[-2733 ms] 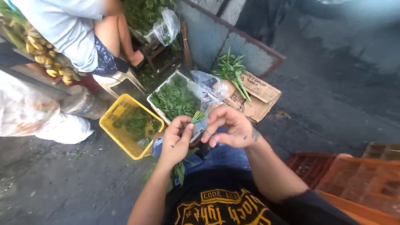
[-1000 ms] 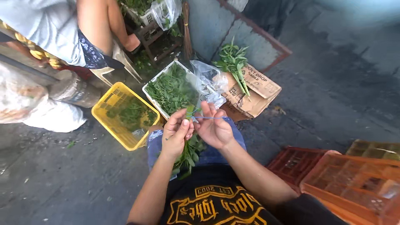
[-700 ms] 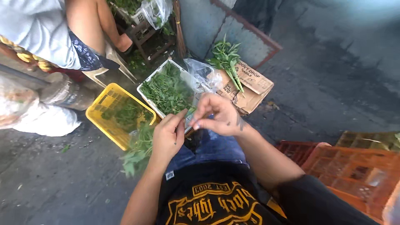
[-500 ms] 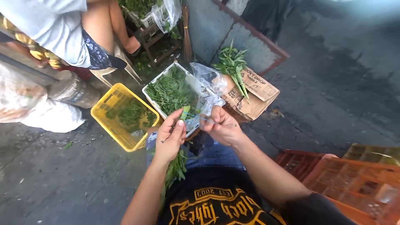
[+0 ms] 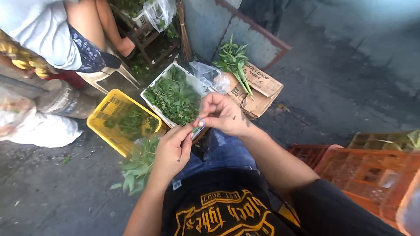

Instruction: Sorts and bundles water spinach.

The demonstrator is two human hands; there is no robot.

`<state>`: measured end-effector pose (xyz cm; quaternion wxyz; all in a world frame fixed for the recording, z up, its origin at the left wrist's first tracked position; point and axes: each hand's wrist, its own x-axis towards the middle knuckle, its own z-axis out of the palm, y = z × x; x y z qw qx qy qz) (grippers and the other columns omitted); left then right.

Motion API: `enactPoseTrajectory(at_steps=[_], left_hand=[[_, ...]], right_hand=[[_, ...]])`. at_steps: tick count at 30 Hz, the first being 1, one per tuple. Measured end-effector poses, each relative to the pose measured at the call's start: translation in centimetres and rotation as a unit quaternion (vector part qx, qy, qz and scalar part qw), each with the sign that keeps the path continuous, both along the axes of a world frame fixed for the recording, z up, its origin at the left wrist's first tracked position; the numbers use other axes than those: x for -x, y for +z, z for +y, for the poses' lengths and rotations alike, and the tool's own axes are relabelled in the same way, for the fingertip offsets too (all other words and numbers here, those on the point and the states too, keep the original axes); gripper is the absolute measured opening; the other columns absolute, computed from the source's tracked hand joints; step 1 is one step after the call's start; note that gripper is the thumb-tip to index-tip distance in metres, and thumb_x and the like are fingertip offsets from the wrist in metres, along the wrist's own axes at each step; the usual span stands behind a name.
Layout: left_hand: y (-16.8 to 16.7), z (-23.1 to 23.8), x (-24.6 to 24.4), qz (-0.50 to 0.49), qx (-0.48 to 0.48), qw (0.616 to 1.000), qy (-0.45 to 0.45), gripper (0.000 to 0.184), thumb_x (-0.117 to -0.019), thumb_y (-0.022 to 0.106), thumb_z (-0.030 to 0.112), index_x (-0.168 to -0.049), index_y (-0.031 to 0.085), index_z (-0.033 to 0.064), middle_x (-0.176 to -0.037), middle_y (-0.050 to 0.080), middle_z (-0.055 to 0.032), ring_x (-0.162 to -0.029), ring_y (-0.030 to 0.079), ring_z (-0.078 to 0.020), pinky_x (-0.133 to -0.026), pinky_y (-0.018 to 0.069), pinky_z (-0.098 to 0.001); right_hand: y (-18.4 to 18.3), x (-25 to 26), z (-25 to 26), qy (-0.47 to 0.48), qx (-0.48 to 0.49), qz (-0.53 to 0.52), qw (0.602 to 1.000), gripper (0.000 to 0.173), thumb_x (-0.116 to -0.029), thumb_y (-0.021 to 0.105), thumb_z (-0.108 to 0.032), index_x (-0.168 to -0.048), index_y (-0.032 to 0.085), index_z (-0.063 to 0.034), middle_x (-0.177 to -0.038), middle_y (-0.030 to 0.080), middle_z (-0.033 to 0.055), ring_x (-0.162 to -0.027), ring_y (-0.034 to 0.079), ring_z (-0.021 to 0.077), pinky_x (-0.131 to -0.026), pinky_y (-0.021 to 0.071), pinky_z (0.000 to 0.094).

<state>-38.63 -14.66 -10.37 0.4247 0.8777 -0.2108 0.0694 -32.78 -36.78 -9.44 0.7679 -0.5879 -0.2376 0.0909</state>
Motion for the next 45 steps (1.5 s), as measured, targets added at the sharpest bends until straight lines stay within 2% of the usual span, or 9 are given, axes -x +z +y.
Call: enactPoseTrajectory(at_steps=[4, 10, 16, 20, 26, 29, 38, 41, 45], left_hand=[[-0.2, -0.2, 0.5, -0.01, -0.086, 0.996, 0.025, 0.03, -0.1045, 0.053, 0.023, -0.128, 0.072, 0.0248, -0.092, 0.069, 0.0021, -0.078, 0.065, -0.0081, -0.068, 0.0577, -0.0311], [-0.2, 0.0, 0.1, 0.011, -0.096, 0.995, 0.025, 0.033, -0.1059, 0.052, 0.026, -0.134, 0.068, 0.0286, -0.096, 0.07, 0.0035, -0.08, 0.066, -0.008, -0.07, 0.0586, -0.0327], [-0.2, -0.3, -0.8, 0.024, -0.016, 0.998, 0.056, 0.03, -0.1043, 0.057, 0.023, -0.131, 0.068, 0.0191, -0.107, 0.073, 0.0029, -0.085, 0.068, -0.0039, -0.077, 0.0603, -0.0272], [-0.2, -0.8, -1.3, 0.035, 0.001, 0.997, 0.063, 0.029, -0.1044, 0.056, 0.022, -0.131, 0.068, 0.0194, -0.107, 0.074, 0.0026, -0.088, 0.07, -0.0053, -0.079, 0.0619, -0.0303], [0.1, -2.1, -1.6, 0.045, 0.056, 0.997, 0.04, 0.031, -0.1045, 0.056, 0.022, -0.133, 0.066, 0.0164, -0.102, 0.073, 0.002, -0.081, 0.067, -0.0055, -0.073, 0.0611, -0.0293], [-0.1, -2.7, -1.7, 0.055, 0.045, 0.996, 0.047, 0.027, -0.1042, 0.06, 0.033, -0.126, 0.07, 0.0209, -0.098, 0.073, 0.0058, -0.081, 0.068, -0.004, -0.071, 0.0616, -0.0306], [-0.4, -1.7, -1.8, 0.172, 0.108, 0.979, -0.026, 0.019, -0.1043, 0.059, 0.019, -0.112, 0.071, 0.0073, -0.091, 0.076, 0.0, -0.068, 0.069, -0.0091, -0.061, 0.0606, -0.0267], [-0.1, -2.9, -2.1, 0.16, 0.152, 0.975, -0.011, 0.025, -0.0998, 0.067, 0.021, -0.121, 0.065, 0.0097, -0.089, 0.073, -0.0013, -0.067, 0.07, -0.0138, -0.058, 0.0629, -0.0314], [-1.0, -4.7, -2.6, 0.099, 0.167, 0.981, 0.032, 0.012, -0.1005, 0.067, 0.019, -0.108, 0.067, 0.0099, -0.082, 0.073, -0.0007, -0.057, 0.065, -0.0116, -0.049, 0.0572, -0.028]], right_hand=[[0.0, 0.1, -0.4, 0.011, 0.068, -0.059, 0.996, 0.02, -0.0834, 0.077, 0.004, -0.092, 0.062, -0.0042, -0.082, 0.074, 0.0085, -0.074, 0.072, 0.0179, -0.066, 0.0612, 0.0307], [-1.7, -0.1, -1.0, 0.075, -0.032, 0.007, 0.997, 0.009, -0.0944, 0.062, 0.002, -0.101, 0.059, -0.0037, -0.09, 0.07, 0.0125, -0.083, 0.07, 0.021, -0.074, 0.0605, 0.0358], [0.0, 0.6, -1.1, -0.139, 0.138, -0.165, 0.967, 0.008, -0.0883, 0.067, -0.004, -0.094, 0.063, -0.0077, -0.089, 0.071, 0.0029, -0.082, 0.069, 0.0156, -0.071, 0.061, 0.0332], [1.1, 0.4, -1.5, -0.2, 0.12, -0.238, 0.943, 0.008, -0.0867, 0.069, -0.005, -0.092, 0.063, -0.0066, -0.086, 0.069, 0.0033, -0.078, 0.067, 0.0148, -0.068, 0.0593, 0.0321], [-0.2, -0.3, -1.8, -0.16, 0.249, -0.181, 0.938, 0.032, -0.0928, 0.075, -0.027, -0.118, 0.069, -0.0095, -0.104, 0.069, -0.0001, -0.08, 0.064, 0.0089, -0.067, 0.058, 0.026], [-1.6, -0.2, -1.1, -0.122, 0.192, -0.15, 0.962, 0.022, -0.0934, 0.075, -0.018, -0.112, 0.074, -0.0068, -0.096, 0.073, 0.0011, -0.076, 0.067, 0.0088, -0.068, 0.0612, 0.027], [-1.8, -0.5, -2.0, -0.144, 0.117, -0.075, 0.98, 0.012, -0.0951, 0.069, -0.01, -0.103, 0.075, -0.0037, -0.083, 0.071, 0.0027, -0.065, 0.064, 0.009, -0.059, 0.0567, 0.0248], [-1.5, -0.6, -1.8, -0.147, 0.113, -0.063, 0.981, 0.011, -0.0947, 0.067, -0.009, -0.101, 0.074, -0.0036, -0.077, 0.069, 0.0023, -0.061, 0.062, 0.0089, -0.055, 0.0546, 0.0238], [-0.7, -0.7, -1.8, -0.18, 0.179, -0.088, 0.963, 0.01, -0.0966, 0.066, -0.013, -0.1, 0.074, -0.0076, -0.079, 0.07, -0.0004, -0.063, 0.063, 0.0083, -0.055, 0.0556, 0.0249]])
